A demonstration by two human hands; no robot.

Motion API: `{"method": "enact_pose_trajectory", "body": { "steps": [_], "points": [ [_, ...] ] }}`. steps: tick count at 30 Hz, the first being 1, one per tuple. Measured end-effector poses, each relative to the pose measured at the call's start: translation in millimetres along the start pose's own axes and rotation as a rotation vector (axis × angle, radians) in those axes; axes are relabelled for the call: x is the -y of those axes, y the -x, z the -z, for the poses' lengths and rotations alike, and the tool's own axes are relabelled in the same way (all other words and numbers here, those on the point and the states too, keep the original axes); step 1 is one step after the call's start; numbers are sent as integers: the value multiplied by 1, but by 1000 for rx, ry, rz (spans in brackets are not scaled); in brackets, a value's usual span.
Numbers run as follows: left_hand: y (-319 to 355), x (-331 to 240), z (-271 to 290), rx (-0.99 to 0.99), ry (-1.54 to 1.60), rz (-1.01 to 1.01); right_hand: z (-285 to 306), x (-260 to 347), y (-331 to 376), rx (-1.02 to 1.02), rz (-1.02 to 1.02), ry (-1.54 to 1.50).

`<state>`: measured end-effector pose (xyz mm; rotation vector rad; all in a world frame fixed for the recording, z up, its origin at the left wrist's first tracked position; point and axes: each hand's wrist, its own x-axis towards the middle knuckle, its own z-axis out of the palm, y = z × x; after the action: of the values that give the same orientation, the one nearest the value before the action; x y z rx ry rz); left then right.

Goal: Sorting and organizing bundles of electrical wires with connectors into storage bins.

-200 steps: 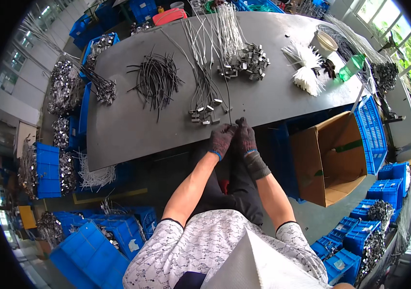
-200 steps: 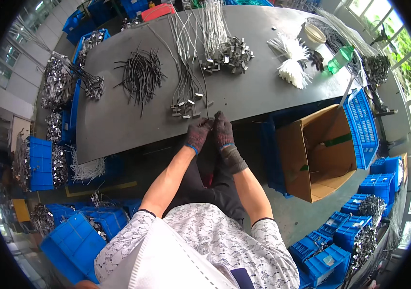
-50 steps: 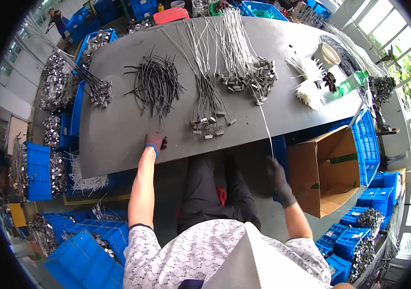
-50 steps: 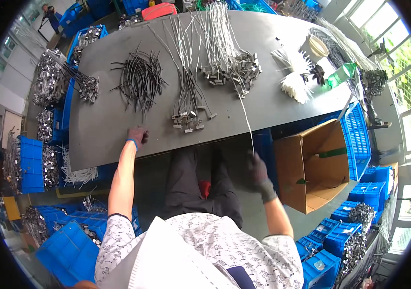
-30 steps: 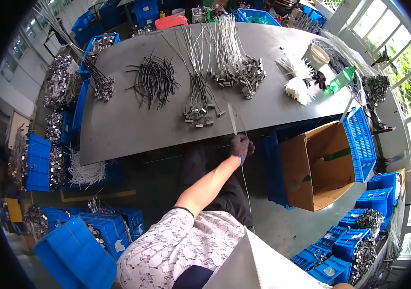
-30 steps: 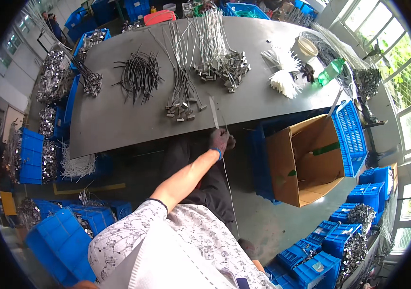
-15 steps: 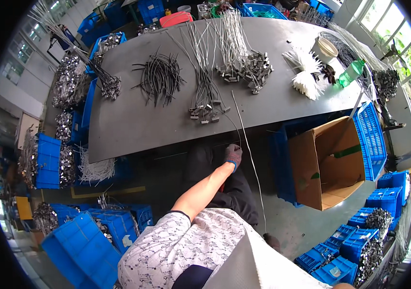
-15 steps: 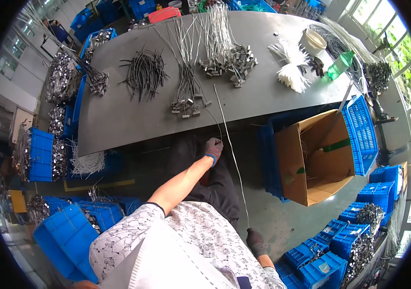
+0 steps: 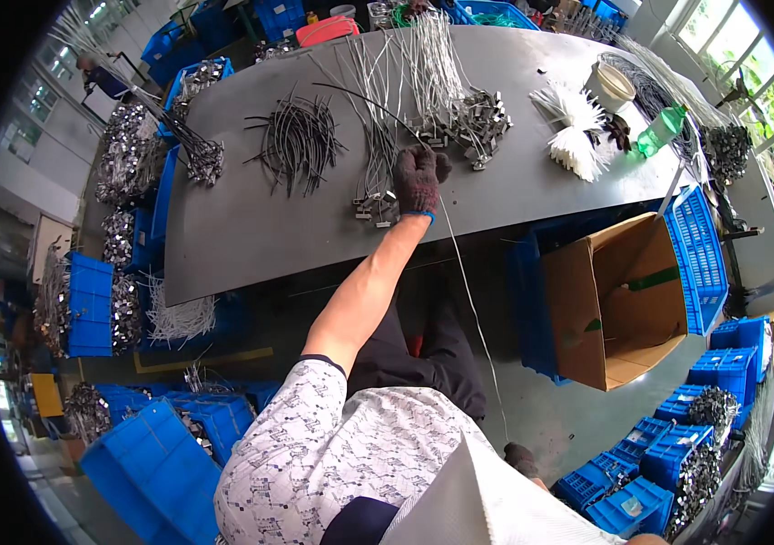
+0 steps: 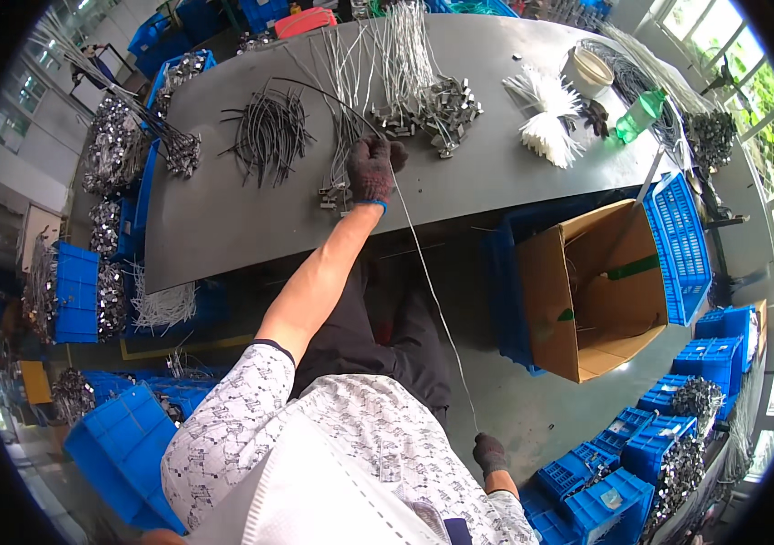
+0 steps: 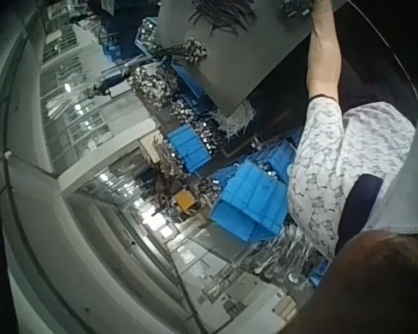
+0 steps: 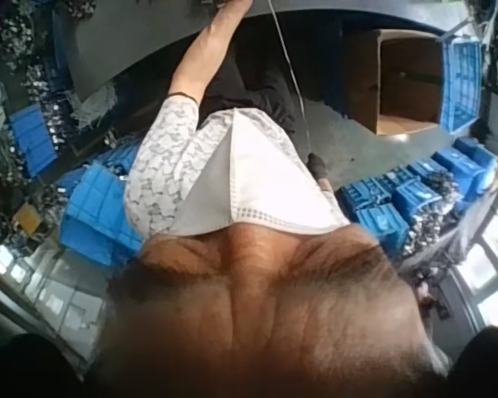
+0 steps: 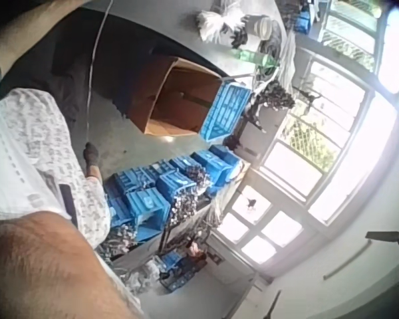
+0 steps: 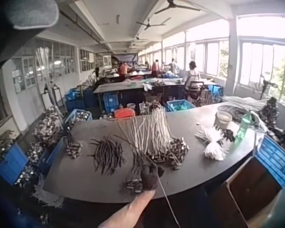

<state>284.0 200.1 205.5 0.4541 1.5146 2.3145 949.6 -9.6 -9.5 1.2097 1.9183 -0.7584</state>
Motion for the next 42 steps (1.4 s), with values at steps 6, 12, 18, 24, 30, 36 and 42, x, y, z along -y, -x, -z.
{"method": "enact_pose_trajectory", "body": {
  "steps": [6,12,18,24,30,36,42],
  "points": [
    [-4,44,36,-31,39,117,9,4,-12,-65,1,-43],
    [-14,38,45,-319,203,253,11,11,11,-48,-37,-33],
    [-4,41,53,-298,123,158,13,26,4,-127,63,-16],
    [100,68,80,562,-265,628,5,34,-22,-173,75,-111],
    [67,41,67,325,-323,347,51,48,-53,-169,228,-66],
    [112,46,62,444,-503,202,260,282,-57,-798,650,-669],
    [133,48,85,380,-437,171,331,387,-127,-773,755,-1177]
  ]
}}
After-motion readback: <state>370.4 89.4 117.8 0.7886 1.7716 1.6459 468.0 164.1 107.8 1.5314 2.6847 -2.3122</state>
